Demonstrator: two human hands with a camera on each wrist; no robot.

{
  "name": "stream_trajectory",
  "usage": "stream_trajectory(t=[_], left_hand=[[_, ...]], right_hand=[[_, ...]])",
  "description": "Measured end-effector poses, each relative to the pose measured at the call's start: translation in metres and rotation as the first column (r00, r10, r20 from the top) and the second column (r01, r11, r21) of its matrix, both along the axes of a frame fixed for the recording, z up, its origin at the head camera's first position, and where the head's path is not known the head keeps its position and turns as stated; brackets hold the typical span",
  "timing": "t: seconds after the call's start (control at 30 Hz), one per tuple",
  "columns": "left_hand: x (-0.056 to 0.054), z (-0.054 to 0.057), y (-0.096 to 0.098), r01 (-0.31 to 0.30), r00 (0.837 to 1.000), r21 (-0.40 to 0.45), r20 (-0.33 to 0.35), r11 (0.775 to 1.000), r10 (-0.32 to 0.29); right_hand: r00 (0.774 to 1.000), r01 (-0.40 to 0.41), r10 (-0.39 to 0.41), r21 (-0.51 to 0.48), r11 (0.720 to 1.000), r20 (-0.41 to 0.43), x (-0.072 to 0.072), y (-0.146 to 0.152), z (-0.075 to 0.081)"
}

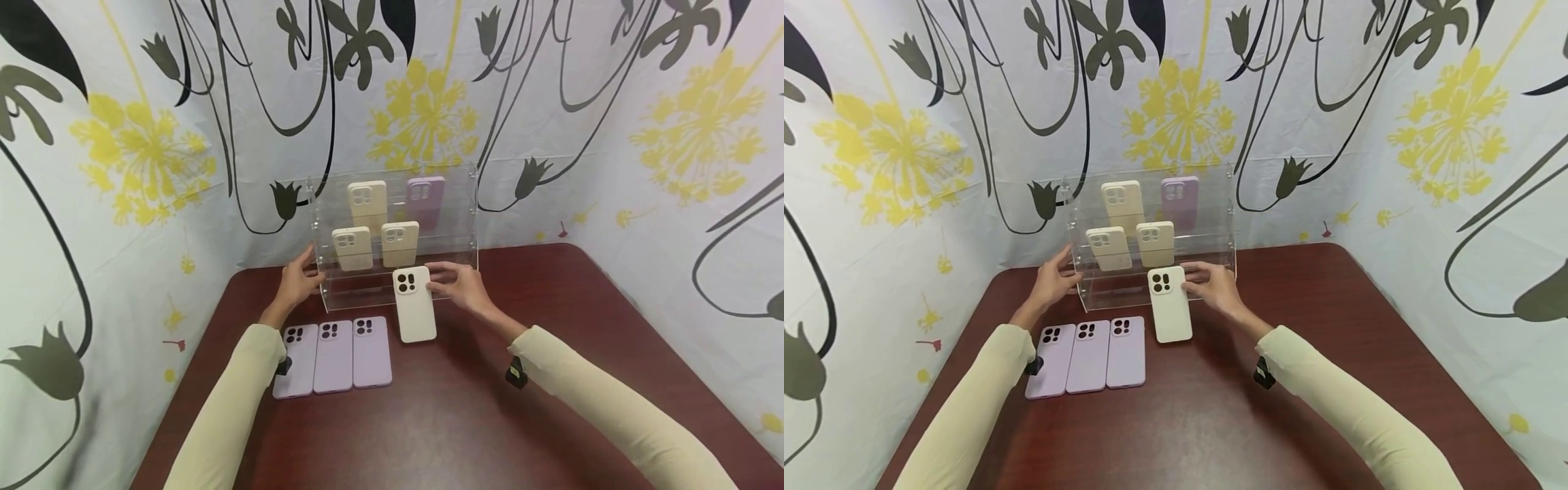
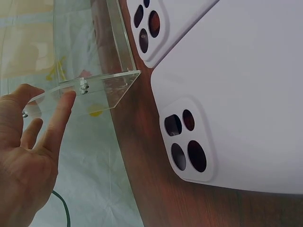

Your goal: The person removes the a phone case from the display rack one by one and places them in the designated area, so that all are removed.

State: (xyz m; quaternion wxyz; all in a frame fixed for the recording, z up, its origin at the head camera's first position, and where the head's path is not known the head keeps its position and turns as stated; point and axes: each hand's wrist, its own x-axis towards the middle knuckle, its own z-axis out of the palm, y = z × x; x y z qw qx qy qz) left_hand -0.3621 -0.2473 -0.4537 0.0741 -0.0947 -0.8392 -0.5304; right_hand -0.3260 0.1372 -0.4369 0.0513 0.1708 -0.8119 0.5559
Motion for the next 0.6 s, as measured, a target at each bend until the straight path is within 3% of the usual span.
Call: stream_trajectory(t=[0.6], left_hand=[[-0.003,-0.003,-0.001,-0.007,1.000,0.015,-0.004,1.000,0.007]], right_hand=[[0.989,0.045,-0.064,0.143,0.989,0.136,0.005,-0.020,-0.036]])
